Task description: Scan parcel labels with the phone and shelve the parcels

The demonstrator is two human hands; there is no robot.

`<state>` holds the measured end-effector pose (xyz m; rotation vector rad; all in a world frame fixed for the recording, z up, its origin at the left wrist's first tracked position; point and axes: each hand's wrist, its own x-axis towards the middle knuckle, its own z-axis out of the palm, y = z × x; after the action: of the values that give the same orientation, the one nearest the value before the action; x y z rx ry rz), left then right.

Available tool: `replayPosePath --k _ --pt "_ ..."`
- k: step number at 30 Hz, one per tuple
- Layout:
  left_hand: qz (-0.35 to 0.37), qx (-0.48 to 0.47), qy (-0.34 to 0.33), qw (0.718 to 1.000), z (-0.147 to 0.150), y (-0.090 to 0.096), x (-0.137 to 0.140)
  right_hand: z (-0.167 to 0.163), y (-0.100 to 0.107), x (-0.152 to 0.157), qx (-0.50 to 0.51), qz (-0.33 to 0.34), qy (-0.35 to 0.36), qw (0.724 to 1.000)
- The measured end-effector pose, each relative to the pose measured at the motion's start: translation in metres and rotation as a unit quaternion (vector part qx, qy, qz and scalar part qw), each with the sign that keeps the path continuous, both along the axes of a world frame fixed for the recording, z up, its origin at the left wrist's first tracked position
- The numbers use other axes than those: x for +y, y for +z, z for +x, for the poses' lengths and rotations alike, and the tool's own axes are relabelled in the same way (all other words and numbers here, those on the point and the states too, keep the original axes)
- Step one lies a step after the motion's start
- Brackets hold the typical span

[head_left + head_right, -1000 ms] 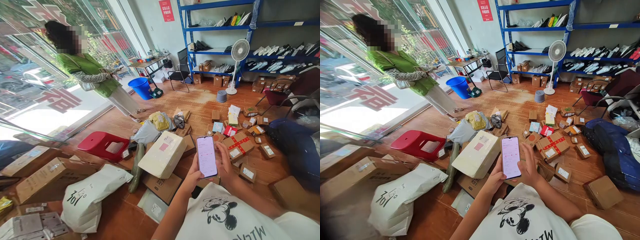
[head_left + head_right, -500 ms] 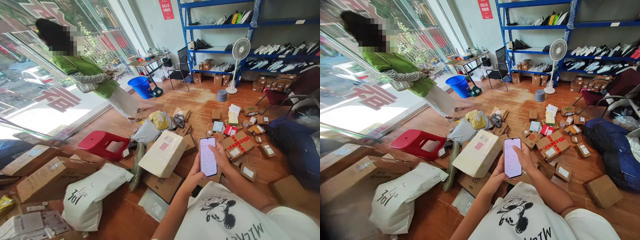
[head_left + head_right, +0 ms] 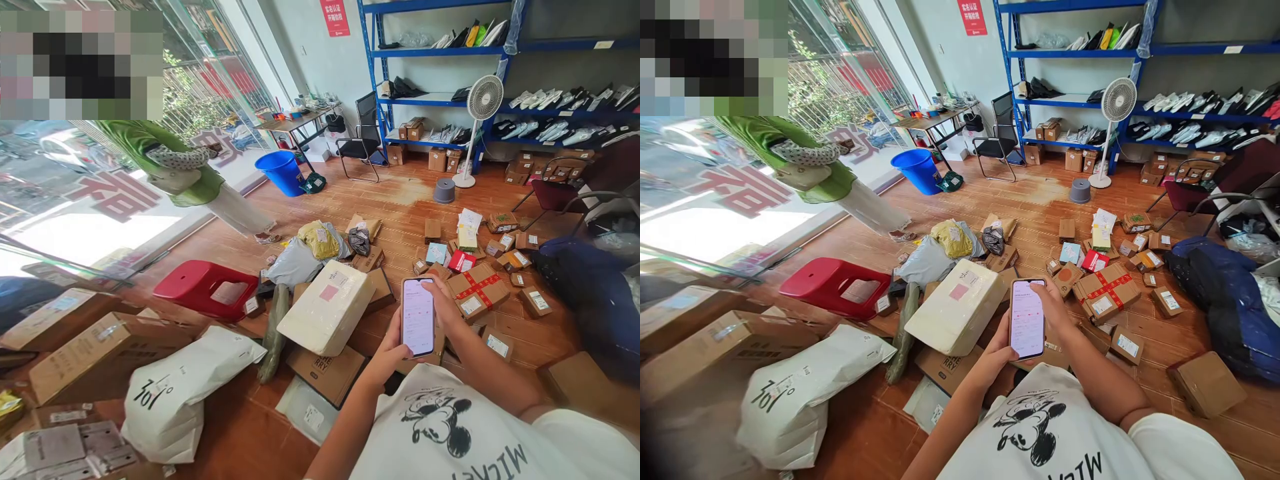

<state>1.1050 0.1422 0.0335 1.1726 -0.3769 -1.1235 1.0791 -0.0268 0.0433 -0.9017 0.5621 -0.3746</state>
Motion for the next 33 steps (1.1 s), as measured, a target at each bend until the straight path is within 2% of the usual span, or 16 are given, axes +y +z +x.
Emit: replayPosePath --k 3,7,9,13,20,24,26,30,33 --pt "0.012 -0.003 -0.003 1.000 0.003 -0.006 0.001 0.007 0.002 -0.002 0.006 0.017 0.005 1.000" --pt "0.023 -0.029 0.019 0.999 0.009 -0.022 0.003 0.016 0.003 0.005 0.012 -0.015 -0.006 1.000" --pt "0.024 -0.033 0.018 0.999 0.013 -0.027 0.005 0.020 0.003 0.009 0.010 -0.005 -0.015 1.000" --pt "0.022 -0.028 0.004 0.999 0.023 -0.028 0.013 0.029 0.003 0.016 0.004 0.031 -0.012 0.999" --pt "0.036 -0.024 0.015 0.999 0.036 -0.038 0.030 0.044 0.004 0.038 -0.002 0.020 -0.008 1.000" --pt "0.017 -0.016 0.031 0.999 0.044 -0.043 0.043 0.055 -0.007 0.050 -0.004 0.021 -0.007 1.000" --pt "0.011 0.015 0.041 0.999 0.049 -0.043 0.052 0.059 -0.018 0.056 -0.018 0.057 0.034 0.998" --pt "-0.011 0.098 0.059 0.993 0.058 -0.038 0.069 0.061 -0.046 0.075 -0.040 0.149 0.201 0.967" --pt "-0.027 0.127 0.038 0.991 0.063 -0.034 0.079 0.061 -0.063 0.093 -0.068 0.209 0.237 0.946"
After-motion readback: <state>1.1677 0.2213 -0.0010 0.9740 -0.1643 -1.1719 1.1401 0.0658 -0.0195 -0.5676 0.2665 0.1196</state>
